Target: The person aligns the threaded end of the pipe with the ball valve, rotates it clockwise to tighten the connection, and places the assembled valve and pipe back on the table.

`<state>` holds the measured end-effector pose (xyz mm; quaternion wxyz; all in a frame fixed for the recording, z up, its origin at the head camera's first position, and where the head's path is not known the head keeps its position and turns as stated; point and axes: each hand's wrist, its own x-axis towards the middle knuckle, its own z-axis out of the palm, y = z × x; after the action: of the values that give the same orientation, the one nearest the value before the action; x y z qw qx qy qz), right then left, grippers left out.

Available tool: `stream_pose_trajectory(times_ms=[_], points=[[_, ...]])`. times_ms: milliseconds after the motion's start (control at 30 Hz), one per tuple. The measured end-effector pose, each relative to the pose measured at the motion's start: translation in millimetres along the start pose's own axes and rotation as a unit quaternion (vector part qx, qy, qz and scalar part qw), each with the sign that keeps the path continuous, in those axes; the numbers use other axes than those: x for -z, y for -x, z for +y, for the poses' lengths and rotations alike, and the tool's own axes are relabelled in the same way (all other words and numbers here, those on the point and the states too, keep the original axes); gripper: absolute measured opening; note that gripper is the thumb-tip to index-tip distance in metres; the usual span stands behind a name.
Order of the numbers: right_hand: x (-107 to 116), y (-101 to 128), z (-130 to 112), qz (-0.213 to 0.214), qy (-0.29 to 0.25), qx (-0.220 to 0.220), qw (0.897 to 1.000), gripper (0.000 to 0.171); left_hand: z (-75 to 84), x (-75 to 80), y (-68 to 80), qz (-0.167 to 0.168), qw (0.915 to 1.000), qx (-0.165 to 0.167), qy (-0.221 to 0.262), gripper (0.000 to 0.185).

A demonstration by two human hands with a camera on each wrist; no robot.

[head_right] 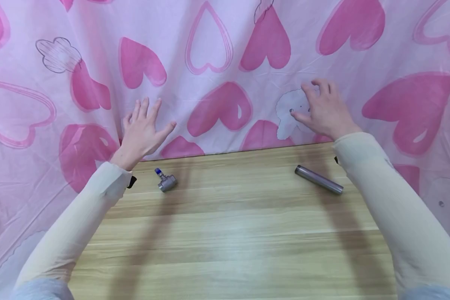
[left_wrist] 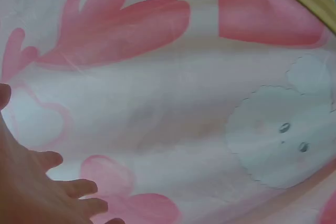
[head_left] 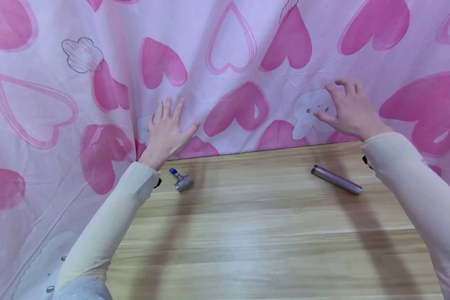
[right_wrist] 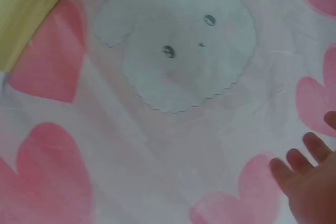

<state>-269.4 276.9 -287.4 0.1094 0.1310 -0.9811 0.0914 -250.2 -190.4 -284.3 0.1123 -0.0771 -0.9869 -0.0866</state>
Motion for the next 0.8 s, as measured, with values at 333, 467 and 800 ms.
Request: stream_pose_trajectory(times_ms=[333,467,800], points=[[-36,19,20,0.012,-0.028,-0.026,0.999,0.065,-41.2,-45.6,22.0,0.021,0.9969,0.014,0.075,0.074],[-54,28,28,0.004,-0.08,-0.041,0.996,0.062,-61.3,-62.4,34.3,0.0,0.9935,0.056,0.099,0.07],[-102,58,55,-0.088,-0.099,-0.081,0.988,0.067,-101.7,-109.8,55.9,-0.074,0.9791,0.092,0.165,0.055]])
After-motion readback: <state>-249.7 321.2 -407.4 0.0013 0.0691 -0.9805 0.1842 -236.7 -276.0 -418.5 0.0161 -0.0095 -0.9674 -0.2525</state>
